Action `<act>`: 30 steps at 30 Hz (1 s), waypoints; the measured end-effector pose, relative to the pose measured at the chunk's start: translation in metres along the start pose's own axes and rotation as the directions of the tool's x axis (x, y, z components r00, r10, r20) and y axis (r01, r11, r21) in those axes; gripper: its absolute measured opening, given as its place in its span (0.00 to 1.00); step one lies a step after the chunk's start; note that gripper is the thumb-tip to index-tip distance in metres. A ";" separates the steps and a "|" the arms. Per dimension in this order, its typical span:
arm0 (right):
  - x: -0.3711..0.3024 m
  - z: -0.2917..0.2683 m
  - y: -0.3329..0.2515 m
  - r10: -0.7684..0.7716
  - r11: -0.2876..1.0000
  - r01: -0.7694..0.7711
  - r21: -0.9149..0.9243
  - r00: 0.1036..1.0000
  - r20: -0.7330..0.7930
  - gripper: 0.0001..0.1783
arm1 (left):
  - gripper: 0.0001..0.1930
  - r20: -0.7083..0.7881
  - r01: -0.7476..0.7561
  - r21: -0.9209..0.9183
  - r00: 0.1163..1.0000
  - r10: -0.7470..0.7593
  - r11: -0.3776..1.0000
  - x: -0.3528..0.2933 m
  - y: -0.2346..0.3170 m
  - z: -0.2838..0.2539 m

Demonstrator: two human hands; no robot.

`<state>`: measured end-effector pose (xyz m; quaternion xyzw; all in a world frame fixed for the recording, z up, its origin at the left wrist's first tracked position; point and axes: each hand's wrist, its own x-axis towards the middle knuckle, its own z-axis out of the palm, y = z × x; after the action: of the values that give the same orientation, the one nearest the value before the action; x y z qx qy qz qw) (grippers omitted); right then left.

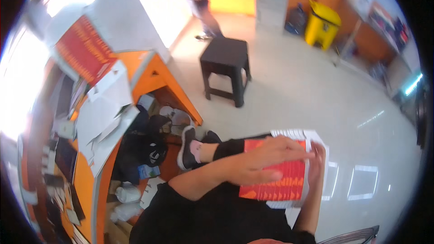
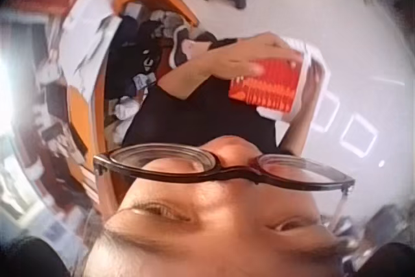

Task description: The person assembles multiple cardboard food boxes by hand by folding them into their final shape and then stacks them together.

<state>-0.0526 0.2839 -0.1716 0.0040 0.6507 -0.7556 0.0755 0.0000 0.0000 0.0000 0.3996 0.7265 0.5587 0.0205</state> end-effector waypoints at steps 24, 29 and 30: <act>0.048 0.053 0.014 -0.079 0.972 0.148 -0.185 0.938 0.337 0.35 | 0.61 -0.249 0.416 -0.733 0.573 -0.781 0.539 -0.123 -0.168 0.106; 0.009 0.106 -0.040 -0.049 0.999 0.044 0.023 0.900 0.434 0.32 | 0.60 -0.323 0.356 -0.711 0.601 -0.731 0.607 -0.129 -0.154 0.095; -0.001 0.111 -0.056 -0.035 0.997 -0.001 0.079 0.892 0.450 0.31 | 0.60 -0.339 0.338 -0.682 0.640 -0.690 0.649 -0.127 -0.151 0.091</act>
<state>-0.0480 0.1830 -0.0995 -0.1741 0.5859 -0.7610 0.2175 0.0455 -0.0129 -0.2126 -0.0490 0.5849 0.8052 0.0842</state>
